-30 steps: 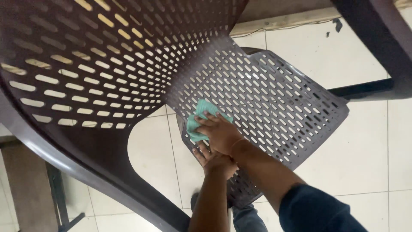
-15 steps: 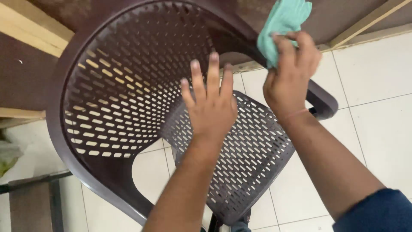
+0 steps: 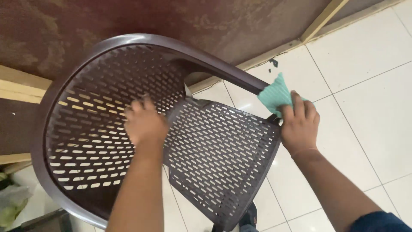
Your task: The person uses a cloth to wipe down a brown plastic chair, a black office chair, a wooden desk, and a wooden frame. They also move a blue water bottle and wipe it with the cloth while cleaning the surfaces.
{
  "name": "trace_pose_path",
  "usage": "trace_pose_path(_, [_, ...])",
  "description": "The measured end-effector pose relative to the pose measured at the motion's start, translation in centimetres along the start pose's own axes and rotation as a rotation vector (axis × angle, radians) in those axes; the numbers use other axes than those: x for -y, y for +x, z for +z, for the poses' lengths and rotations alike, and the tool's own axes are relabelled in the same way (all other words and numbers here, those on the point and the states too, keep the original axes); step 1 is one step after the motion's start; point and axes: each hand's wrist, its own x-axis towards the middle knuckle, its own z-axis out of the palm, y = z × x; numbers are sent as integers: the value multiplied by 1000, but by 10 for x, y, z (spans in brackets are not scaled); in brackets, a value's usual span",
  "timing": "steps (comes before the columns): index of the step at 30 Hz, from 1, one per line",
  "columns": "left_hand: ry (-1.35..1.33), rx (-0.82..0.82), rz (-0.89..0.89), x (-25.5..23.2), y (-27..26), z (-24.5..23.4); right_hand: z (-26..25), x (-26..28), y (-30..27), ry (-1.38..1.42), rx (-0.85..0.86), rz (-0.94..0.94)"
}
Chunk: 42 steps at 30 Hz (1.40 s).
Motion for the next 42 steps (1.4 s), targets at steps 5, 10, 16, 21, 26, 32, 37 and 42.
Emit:
trace_pose_path(5, [-62,-200,716,-117,-46,-11,31,-13,-15,319,-5,267])
trace_pose_path(10, [-184,-122,741,-175,-53,-17,11,8,31,297,-23,46])
trace_pose_path(16, [-295,-36,650,-186,-58,-29,37,15,62,332,-2,-122])
trace_pose_path(21, [-254,22,610,-171,-62,-29,30,16,64,267,28,-178])
trace_pose_path(26, [-341,-84,576,-89,-80,30,24,13,59,159,141,-101])
trace_pose_path(32, [175,-83,207,84,-110,36,-32,53,40,505,190,-31])
trace_pose_path(37, [167,46,57,164,-154,39,-129,176,31,720,429,-102])
trace_pose_path(42, [-56,213,105,164,-215,101,-116,285,-38,968,238,-481])
